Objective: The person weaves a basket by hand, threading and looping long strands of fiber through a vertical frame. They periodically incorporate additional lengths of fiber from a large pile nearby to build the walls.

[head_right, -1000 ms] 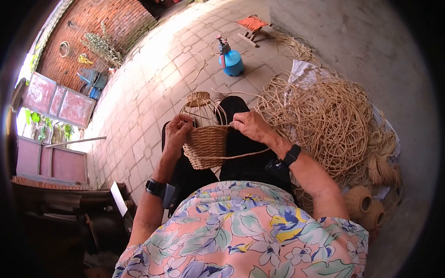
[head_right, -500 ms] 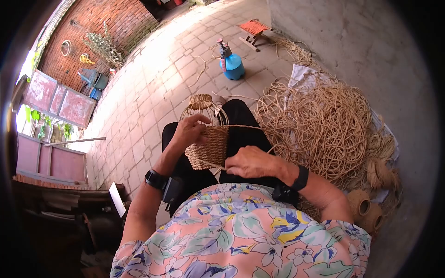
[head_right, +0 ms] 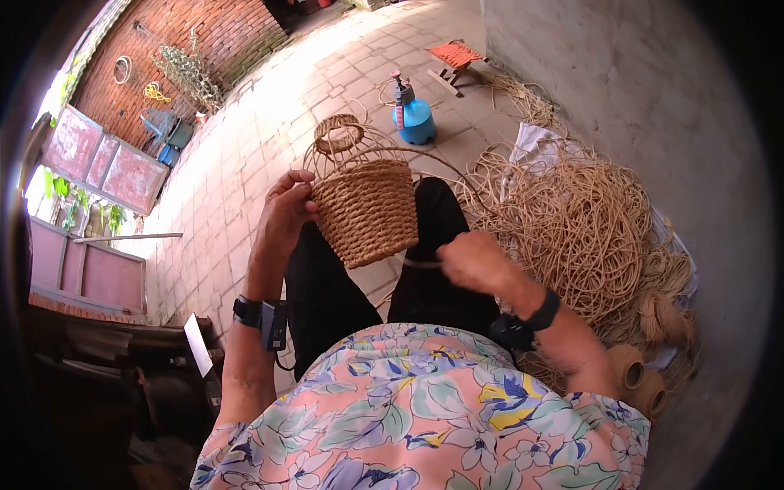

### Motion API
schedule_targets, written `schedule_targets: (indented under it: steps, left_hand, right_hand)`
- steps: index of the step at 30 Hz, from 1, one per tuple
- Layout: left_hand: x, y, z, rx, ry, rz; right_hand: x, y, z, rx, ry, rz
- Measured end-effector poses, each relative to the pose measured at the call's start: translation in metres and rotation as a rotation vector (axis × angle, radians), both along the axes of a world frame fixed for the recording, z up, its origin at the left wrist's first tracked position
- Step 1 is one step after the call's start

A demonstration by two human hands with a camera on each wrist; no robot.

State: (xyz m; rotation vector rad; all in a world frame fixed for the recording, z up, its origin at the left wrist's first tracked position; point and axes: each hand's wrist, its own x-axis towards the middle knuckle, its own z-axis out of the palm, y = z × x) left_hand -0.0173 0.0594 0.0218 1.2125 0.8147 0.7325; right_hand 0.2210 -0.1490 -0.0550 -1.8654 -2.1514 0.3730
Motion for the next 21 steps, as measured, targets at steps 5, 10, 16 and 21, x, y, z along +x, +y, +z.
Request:
schedule_targets:
  steps: [5, 10, 16, 21]
  left_hand:
    - [-0.013, -0.025, -0.037, 0.2, 0.098, -0.043]
    - [-0.019, -0.042, -0.08, 0.191, 0.241, -0.069]
    - [-0.016, -0.044, -0.065, 0.194, 0.312, -0.073]
    - [-0.014, -0.043, -0.062, 0.234, 0.353, -0.082]
  right_hand:
    - [0.13, -0.027, -0.009, -0.101, -0.387, -0.66]
    - [0.083, -0.003, 0.023, 0.468, 0.159, -0.536]
    - [-0.02, 0.074, 0.031, 0.724, 0.346, -0.075]
    - [-0.04, 0.093, 0.016, 0.393, 0.112, 0.068]
